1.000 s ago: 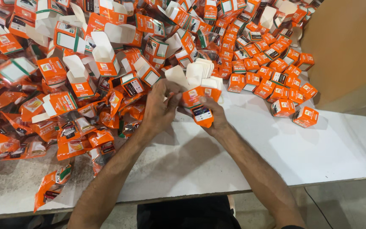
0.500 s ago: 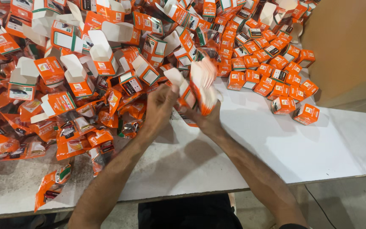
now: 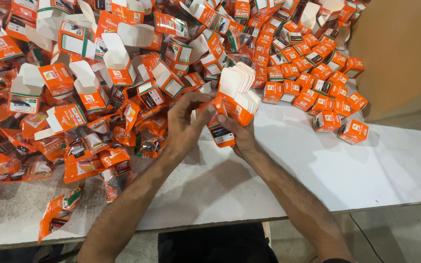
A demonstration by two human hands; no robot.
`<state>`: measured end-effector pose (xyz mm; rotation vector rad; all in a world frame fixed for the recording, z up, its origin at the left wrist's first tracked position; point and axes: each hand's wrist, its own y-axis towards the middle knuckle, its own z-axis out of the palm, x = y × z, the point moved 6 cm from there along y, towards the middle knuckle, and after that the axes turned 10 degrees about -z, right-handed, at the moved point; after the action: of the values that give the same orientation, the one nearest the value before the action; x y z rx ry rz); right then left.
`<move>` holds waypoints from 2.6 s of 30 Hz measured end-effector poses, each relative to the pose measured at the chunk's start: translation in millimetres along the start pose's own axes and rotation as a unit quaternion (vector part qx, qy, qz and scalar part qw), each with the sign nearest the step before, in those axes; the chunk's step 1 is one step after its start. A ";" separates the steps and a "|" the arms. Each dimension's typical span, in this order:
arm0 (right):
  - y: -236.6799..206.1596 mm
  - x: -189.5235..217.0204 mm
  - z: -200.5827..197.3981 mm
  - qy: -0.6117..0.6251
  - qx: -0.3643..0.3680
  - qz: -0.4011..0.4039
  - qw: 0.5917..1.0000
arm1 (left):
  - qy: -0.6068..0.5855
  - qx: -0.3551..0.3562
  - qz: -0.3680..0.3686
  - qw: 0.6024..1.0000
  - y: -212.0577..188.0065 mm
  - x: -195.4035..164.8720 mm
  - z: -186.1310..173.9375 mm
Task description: The person folds flat orange paper cartons into open boxes at a workbench covered with a large pile of unfolded cartons and plastic pouches. They pick up a flat carton, crease and fold its sides by hand to form a box, and set the finished box onto the table, repeating this cycle.
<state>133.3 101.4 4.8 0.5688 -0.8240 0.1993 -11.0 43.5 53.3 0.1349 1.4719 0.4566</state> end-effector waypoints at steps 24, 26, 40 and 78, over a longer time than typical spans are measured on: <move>7.4 14.2 -0.1 -0.279 0.043 -0.113 0.953 | 0.191 -0.138 0.150 0.960 -3.9 -48.3 -24.6; 6.2 6.5 1.6 -0.123 0.061 -0.074 0.988 | 0.248 -0.073 0.132 0.957 -3.8 -40.6 -6.6; 2.5 -22.5 -13.7 0.151 -0.016 0.167 0.974 | 0.212 0.067 0.206 0.953 1.2 -35.2 3.6; -2.8 -13.2 -8.3 0.016 -0.030 0.031 0.999 | -0.032 0.051 -0.017 0.998 8.1 16.6 -9.3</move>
<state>130.9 104.3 -10.5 0.4823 -0.8143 0.2391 -21.3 55.3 39.9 0.2033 1.4319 0.3459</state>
